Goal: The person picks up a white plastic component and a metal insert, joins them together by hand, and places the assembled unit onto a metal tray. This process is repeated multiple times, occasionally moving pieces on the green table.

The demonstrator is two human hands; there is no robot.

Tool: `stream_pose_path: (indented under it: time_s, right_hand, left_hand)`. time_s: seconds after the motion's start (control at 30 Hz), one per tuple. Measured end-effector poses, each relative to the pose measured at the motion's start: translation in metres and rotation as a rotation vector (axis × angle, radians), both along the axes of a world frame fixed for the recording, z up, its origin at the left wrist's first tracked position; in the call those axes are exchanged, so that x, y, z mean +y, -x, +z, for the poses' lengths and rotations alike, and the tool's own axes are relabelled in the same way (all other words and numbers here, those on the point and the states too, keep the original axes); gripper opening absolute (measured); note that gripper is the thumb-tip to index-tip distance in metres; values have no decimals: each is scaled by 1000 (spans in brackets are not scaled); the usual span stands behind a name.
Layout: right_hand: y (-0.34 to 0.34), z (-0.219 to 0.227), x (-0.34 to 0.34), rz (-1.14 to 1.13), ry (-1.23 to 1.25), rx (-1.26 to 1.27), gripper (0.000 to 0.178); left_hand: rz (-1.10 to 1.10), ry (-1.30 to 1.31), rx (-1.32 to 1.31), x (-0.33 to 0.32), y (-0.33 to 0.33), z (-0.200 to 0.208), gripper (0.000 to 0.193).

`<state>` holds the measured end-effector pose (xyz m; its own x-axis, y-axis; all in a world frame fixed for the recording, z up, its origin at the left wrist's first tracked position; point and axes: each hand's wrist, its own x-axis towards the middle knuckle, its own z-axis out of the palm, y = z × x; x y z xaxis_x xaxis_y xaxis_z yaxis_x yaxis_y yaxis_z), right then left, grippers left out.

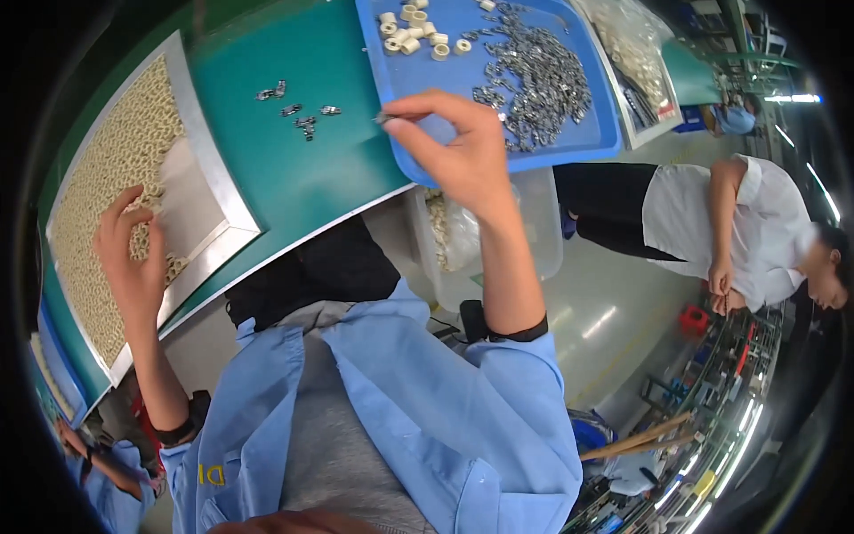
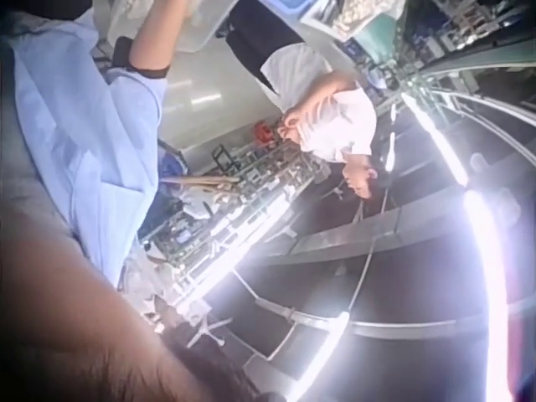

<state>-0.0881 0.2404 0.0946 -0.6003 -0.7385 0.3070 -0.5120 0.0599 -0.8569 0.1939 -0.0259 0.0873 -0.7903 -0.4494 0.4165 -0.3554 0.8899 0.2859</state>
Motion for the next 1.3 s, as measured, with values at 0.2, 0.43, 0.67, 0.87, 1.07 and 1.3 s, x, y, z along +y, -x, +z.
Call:
stream_pose_path:
  time_s: [0.2,0.43,0.67,0.87,1.07,1.3]
  right_hand:
    - [-40,10,-15,165,247,-345,17]
    - [-76,24,-39,339,346,-194,17]
    - [-88,45,-50,345,337,-54,20]
    - [-91,44,-53,344,353,22,20]
    - [-94,47,-50,316,314,65,20]
    - [-96,46,-47,302,302,125,19]
  left_hand:
    - [-314,-1057,456,38,7,6,13]
    - [-622,-1395,550,70,31,3,23]
    - [-627,-1357,533,72,28,20,30]
    - [-662,-1315,515,72,22,21,29]
    - [-656,-1256,495,75,22,27,30]
    - [-654,-1299,496,77,20,29,33]
